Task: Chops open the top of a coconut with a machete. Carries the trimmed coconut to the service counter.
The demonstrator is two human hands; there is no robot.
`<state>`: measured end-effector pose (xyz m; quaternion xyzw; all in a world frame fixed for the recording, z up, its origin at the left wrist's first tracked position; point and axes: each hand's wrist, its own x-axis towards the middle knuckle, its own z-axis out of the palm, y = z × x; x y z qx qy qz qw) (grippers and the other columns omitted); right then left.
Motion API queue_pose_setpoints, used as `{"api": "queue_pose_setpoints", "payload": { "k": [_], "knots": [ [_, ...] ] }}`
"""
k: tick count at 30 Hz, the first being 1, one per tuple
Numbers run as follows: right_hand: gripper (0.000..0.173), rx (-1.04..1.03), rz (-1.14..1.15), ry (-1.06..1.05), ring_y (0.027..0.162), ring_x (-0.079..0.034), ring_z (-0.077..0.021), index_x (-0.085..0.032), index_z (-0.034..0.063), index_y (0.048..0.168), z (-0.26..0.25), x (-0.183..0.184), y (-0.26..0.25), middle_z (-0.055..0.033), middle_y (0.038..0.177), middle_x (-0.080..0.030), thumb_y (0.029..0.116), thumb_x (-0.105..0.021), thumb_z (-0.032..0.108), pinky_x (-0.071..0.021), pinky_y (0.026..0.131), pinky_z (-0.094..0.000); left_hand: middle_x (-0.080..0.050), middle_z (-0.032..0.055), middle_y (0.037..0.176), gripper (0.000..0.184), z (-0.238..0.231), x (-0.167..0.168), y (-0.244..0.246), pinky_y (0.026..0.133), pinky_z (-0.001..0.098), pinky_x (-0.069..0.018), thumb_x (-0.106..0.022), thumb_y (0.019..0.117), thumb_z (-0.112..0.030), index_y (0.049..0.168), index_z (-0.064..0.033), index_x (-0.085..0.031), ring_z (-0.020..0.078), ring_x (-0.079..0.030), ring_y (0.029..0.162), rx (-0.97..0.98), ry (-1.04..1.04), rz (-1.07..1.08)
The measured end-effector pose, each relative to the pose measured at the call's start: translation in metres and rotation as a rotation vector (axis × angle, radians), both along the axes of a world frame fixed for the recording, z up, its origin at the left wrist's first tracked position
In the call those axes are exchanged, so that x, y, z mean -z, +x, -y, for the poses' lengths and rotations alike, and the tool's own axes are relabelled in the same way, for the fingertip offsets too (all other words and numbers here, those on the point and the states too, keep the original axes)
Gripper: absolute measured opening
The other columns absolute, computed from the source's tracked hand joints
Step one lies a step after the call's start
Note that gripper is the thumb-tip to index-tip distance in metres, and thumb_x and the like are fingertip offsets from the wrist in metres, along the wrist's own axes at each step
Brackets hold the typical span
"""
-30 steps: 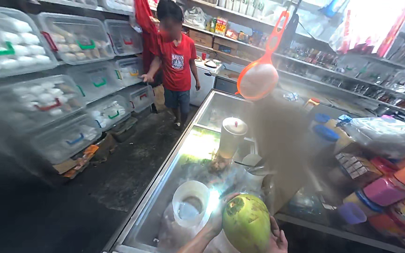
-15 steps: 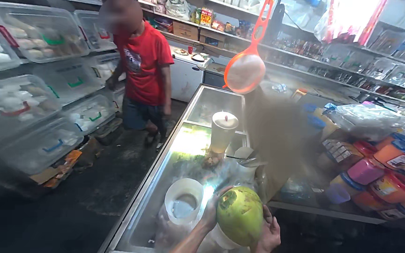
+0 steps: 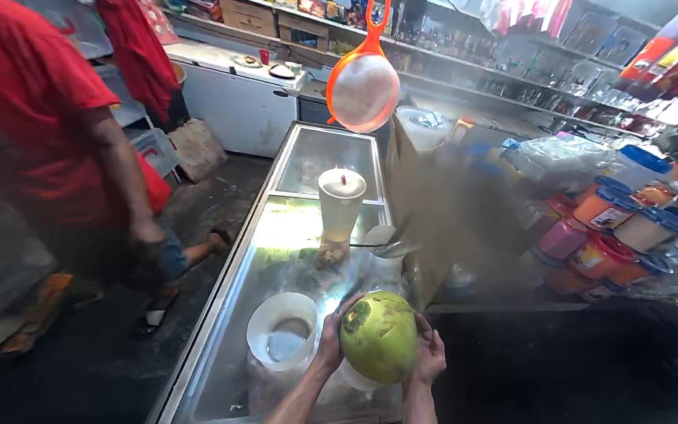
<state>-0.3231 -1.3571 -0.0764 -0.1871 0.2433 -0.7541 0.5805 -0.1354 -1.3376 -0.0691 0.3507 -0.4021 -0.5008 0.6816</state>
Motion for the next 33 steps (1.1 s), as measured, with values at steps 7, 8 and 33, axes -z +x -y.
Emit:
{"api": "queue_pose_setpoints", "payload": {
  "k": [7, 8, 33],
  "knots": [
    [0.053, 0.012, -0.004, 0.010, 0.106, -0.072, -0.0191, -0.071, 0.0027, 0.105, 0.001, -0.002, 0.001, -0.0078, 0.110, -0.076, 0.1037, -0.026, 0.030, -0.0580, 0.093, -0.0338, -0.068, 0.0123, 0.133, 0.066, 0.002, 0.004, 0.000, 0.108, 0.0376, -0.0501, -0.026, 0.1057, -0.047, 0.136, -0.0017, -0.063, 0.0205, -0.064, 0.124, -0.005, 0.013, -0.010],
    [0.052, 0.015, -0.012, 0.005, 0.107, -0.071, -0.0195, -0.071, 0.0024, 0.104, 0.001, 0.000, 0.000, -0.0085, 0.111, -0.076, 0.1034, -0.027, 0.030, -0.0576, 0.094, -0.0341, -0.068, 0.0121, 0.133, 0.065, 0.002, 0.004, 0.000, 0.108, 0.0374, -0.0499, -0.024, 0.1054, -0.043, 0.136, -0.0015, -0.063, 0.0201, -0.064, 0.124, -0.003, 0.019, -0.010],
    [0.048, 0.043, 0.025, 0.011, 0.109, -0.069, -0.0236, -0.069, -0.0017, 0.101, 0.003, -0.001, 0.000, -0.0140, 0.110, -0.074, 0.1015, -0.028, 0.025, -0.0547, 0.098, -0.0358, -0.074, -0.0055, 0.119, 0.059, -0.005, -0.013, -0.009, 0.097, 0.0259, -0.0561, -0.015, 0.1064, -0.034, 0.129, -0.0131, -0.066, 0.0049, -0.068, 0.110, 0.023, 0.023, -0.138]
  ]
}}
